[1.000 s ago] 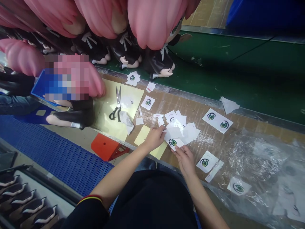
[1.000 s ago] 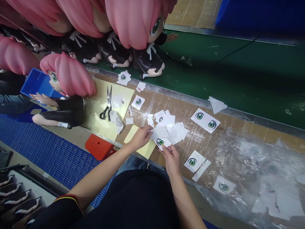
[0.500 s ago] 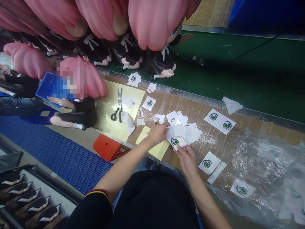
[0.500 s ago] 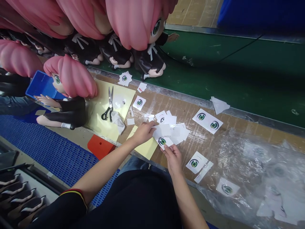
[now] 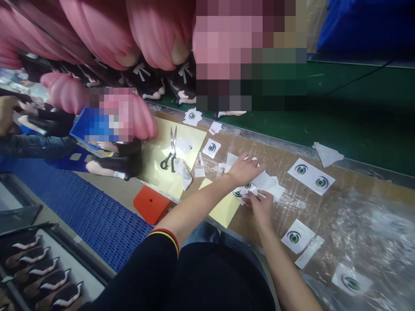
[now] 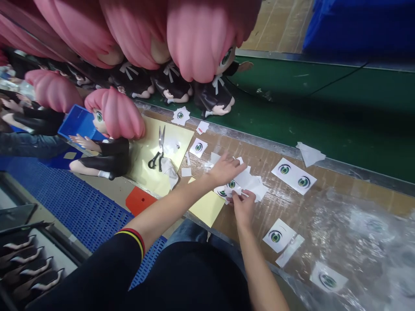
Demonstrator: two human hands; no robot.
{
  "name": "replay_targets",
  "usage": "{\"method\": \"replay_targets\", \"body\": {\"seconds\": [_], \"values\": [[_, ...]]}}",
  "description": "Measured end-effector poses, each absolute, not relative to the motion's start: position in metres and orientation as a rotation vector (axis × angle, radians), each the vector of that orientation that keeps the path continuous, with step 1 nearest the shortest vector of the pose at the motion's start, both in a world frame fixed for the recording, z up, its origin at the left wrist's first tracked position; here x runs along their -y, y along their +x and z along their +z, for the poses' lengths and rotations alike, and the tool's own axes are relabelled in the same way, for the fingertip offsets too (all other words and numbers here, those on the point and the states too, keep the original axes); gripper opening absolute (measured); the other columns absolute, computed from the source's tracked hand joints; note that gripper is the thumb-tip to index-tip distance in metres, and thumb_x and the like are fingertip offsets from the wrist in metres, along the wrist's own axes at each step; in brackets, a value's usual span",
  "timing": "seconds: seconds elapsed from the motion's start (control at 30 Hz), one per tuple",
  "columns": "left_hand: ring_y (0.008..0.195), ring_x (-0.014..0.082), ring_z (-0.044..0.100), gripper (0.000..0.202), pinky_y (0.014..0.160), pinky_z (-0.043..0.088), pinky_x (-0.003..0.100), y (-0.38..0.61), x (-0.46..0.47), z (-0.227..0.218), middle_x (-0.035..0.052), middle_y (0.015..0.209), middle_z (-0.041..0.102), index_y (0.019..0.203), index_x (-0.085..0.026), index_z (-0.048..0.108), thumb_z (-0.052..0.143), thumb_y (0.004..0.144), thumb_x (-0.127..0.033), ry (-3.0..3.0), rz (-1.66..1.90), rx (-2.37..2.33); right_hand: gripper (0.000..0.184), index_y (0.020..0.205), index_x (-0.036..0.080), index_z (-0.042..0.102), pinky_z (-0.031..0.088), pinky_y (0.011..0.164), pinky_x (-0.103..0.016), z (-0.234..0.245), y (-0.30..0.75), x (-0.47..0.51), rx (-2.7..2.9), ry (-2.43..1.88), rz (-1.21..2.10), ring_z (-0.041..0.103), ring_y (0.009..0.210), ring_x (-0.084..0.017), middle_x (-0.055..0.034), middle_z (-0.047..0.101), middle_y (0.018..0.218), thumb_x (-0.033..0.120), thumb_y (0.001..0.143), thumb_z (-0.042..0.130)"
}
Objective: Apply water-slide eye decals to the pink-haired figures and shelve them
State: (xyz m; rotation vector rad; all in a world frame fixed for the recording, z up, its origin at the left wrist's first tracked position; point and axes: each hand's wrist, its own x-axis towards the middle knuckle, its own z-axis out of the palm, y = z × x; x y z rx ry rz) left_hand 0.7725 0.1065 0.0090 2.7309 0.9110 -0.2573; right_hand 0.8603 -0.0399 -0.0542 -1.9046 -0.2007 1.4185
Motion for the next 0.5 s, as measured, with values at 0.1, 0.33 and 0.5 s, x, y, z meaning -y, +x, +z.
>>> {"method": "replay_targets", "body": {"seconds": [0.1,0.33,0.5], "values": [[0.110,0.0230,0.068,0.027,0.103,0.054,0.049,0.765,-0.097,-0.011,0.0076,0.119,0.070,0.123,-0.016,0.064,0.063,0.099,-0.028,2.764,-0.275,-0.909,0.031,0.126,0.012,0.057,0.058,0.066,-0.026,-0.054,0.861,0.039,0.381,-2.064,1.429,0.062,0.075,-0.014,-0.0044,0.062,0.098,0.028,0.103,0.069],[0.130,0.0266,0.058,0.020,0.112,0.049,0.053,0.743,-0.077,-0.033,0.0100,0.135,0.064,0.113,-0.015,0.068,0.064,0.098,-0.028,2.821,-0.220,-0.869,0.028,0.102,0.014,0.065,0.052,0.081,-0.034,-0.022,0.880,0.035,0.852,-2.461,1.375,0.055,0.072,-0.015,-0.0016,0.060,0.085,0.042,0.101,0.068],[0.112,0.0220,0.066,0.025,0.103,0.055,0.046,0.732,-0.067,-0.035,0.0083,0.123,0.068,0.121,-0.016,0.066,0.062,0.100,-0.030,2.811,-0.218,-0.795,0.045,0.107,0.019,0.065,0.044,0.079,-0.038,0.019,0.868,0.041,1.085,-2.502,1.056,0.050,0.070,-0.019,-0.0051,0.063,0.089,0.061,0.097,0.053]]}}
